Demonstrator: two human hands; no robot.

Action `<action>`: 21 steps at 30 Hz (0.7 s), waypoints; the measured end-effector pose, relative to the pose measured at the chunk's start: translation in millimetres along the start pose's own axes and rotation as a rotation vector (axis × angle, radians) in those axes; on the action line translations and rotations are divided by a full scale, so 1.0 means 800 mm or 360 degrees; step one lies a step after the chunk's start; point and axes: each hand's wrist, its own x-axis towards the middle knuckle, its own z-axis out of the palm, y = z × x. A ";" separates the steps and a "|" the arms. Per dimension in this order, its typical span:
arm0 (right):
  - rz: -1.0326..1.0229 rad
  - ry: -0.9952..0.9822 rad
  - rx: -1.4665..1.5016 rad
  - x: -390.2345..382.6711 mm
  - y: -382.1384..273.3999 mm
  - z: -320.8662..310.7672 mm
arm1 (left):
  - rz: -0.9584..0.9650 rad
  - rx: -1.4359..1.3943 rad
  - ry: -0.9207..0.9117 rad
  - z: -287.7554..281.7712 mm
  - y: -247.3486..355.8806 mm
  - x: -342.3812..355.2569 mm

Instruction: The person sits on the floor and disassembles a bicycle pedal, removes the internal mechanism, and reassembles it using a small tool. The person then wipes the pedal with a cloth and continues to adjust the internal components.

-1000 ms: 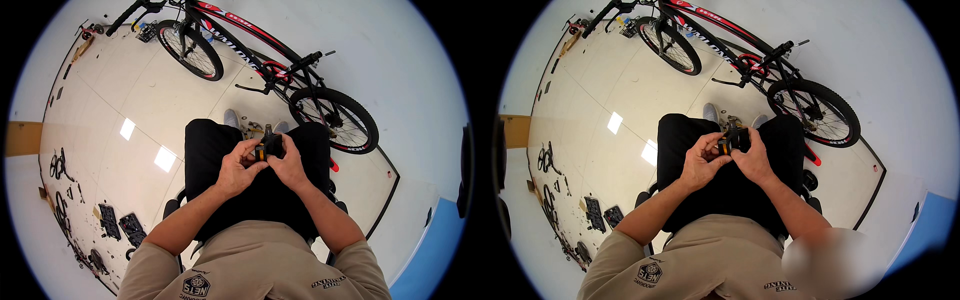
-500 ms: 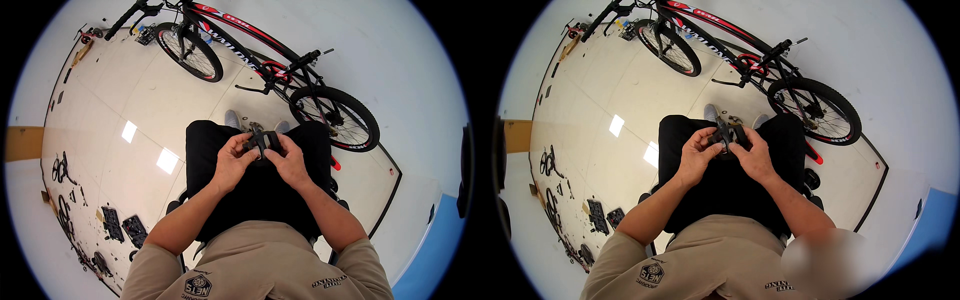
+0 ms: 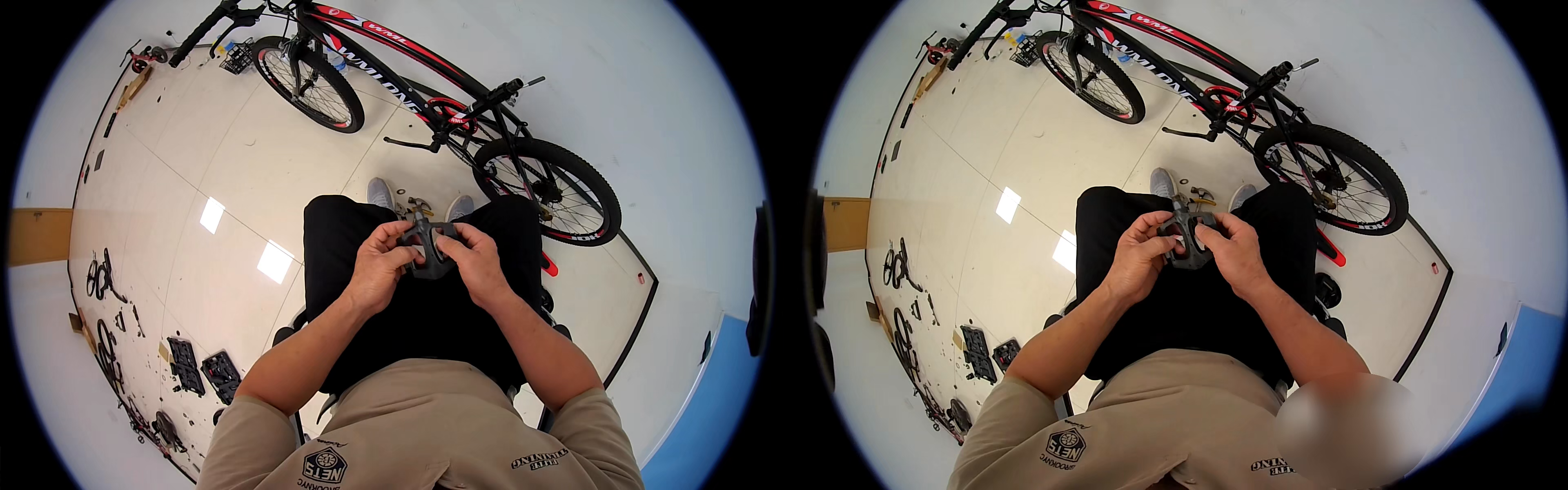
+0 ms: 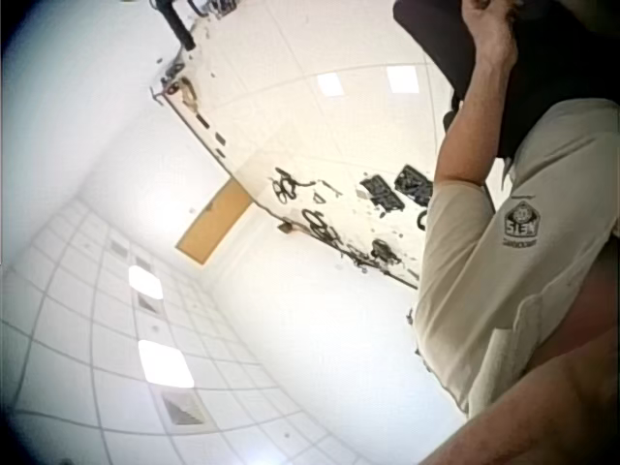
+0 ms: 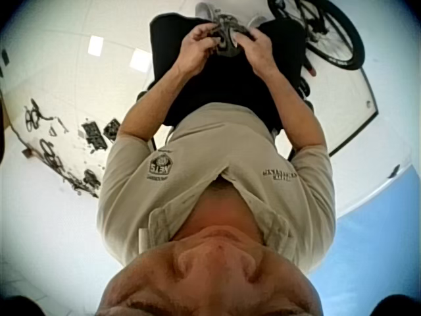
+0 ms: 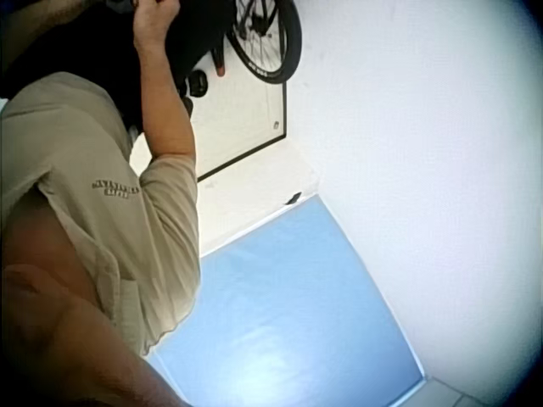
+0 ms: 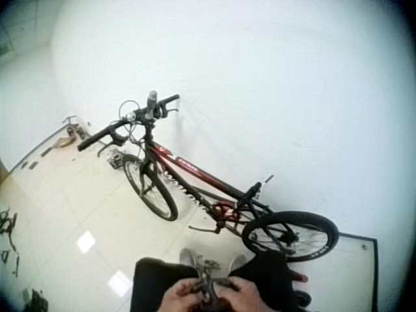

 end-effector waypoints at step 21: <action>0.0209 -0.0218 0.0191 -0.014 -0.009 0.015 | -0.0351 -0.0251 -0.0238 0.003 0.008 -0.005</action>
